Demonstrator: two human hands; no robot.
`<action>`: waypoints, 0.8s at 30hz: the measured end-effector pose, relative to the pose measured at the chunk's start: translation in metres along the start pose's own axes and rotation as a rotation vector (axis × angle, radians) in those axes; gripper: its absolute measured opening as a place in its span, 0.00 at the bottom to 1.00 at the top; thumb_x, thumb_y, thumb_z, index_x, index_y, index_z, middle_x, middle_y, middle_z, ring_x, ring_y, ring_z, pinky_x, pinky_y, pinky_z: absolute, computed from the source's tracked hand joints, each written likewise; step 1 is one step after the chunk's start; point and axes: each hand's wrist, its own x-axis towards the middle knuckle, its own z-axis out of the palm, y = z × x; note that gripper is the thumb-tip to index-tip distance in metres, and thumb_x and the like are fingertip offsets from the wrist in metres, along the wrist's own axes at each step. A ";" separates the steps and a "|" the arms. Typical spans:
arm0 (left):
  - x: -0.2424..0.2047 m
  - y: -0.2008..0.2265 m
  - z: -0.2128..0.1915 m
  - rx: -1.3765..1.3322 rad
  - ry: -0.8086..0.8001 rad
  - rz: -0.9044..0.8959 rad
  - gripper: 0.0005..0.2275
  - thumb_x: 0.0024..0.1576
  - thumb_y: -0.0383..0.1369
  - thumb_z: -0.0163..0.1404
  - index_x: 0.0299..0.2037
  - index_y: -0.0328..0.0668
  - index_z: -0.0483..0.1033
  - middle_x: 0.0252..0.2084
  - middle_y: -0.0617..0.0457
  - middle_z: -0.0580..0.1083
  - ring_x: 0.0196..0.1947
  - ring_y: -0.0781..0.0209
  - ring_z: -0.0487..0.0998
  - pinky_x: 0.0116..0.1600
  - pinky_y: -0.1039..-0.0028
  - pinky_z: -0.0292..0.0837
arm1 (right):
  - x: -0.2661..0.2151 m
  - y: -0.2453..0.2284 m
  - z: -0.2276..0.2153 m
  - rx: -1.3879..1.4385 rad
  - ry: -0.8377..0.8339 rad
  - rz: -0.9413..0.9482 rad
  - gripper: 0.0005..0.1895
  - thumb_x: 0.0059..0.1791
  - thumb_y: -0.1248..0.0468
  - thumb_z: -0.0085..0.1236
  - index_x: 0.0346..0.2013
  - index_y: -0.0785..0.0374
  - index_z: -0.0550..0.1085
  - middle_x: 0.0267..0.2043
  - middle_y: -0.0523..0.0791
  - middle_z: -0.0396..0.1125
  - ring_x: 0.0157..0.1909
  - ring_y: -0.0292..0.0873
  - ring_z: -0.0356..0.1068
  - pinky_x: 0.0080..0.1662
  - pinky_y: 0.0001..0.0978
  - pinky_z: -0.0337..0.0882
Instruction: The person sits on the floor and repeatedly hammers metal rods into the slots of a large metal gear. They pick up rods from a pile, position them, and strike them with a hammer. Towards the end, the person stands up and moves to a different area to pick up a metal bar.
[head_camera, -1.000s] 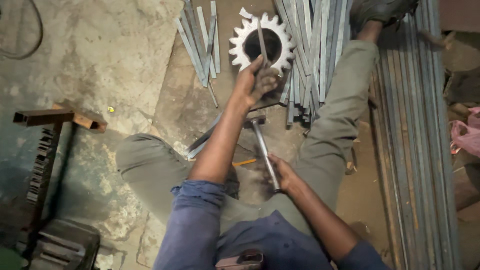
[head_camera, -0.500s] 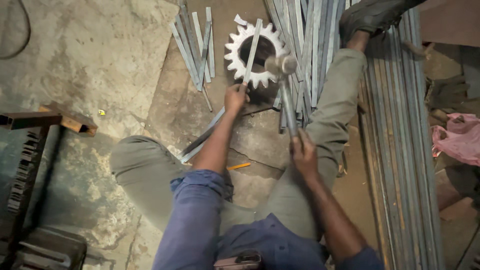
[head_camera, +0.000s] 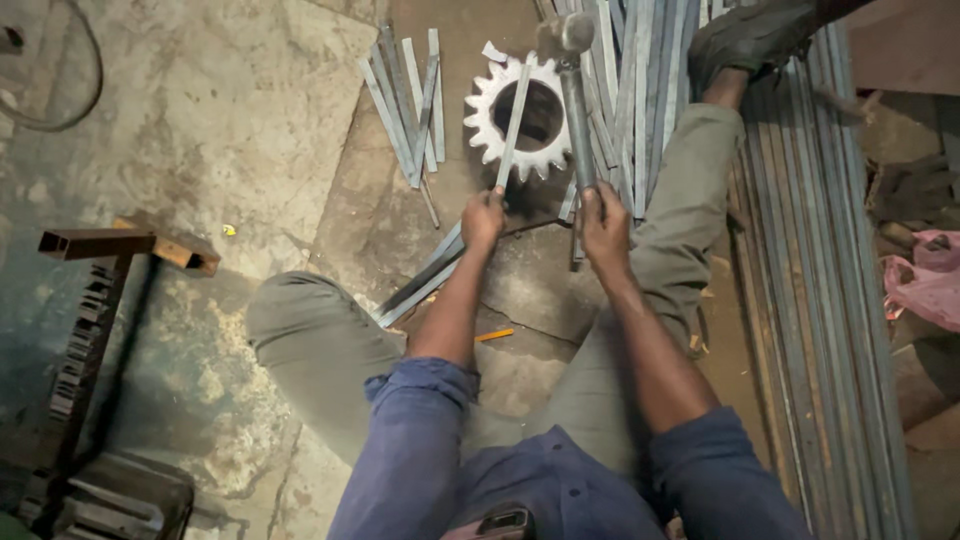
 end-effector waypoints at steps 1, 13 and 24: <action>-0.002 0.004 -0.001 0.001 -0.015 -0.039 0.21 0.61 0.52 0.45 0.32 0.46 0.82 0.25 0.47 0.79 0.34 0.45 0.83 0.42 0.55 0.74 | 0.002 0.006 -0.001 -0.001 0.008 0.003 0.14 0.60 0.56 0.48 0.44 0.65 0.72 0.25 0.37 0.60 0.26 0.31 0.58 0.29 0.27 0.59; -0.014 0.003 -0.004 0.094 0.035 -0.049 0.20 0.61 0.53 0.47 0.39 0.47 0.83 0.37 0.38 0.79 0.41 0.35 0.80 0.47 0.50 0.72 | 0.037 -0.033 0.006 0.150 0.004 0.170 0.13 0.60 0.55 0.46 0.41 0.61 0.72 0.20 0.37 0.59 0.18 0.30 0.57 0.21 0.25 0.56; -0.006 -0.019 0.008 0.045 0.020 0.022 0.22 0.61 0.53 0.44 0.40 0.43 0.84 0.38 0.37 0.80 0.42 0.37 0.81 0.49 0.53 0.73 | 0.068 0.029 0.013 -0.449 -0.003 0.233 0.20 0.56 0.50 0.48 0.46 0.64 0.76 0.42 0.57 0.73 0.46 0.60 0.72 0.47 0.48 0.68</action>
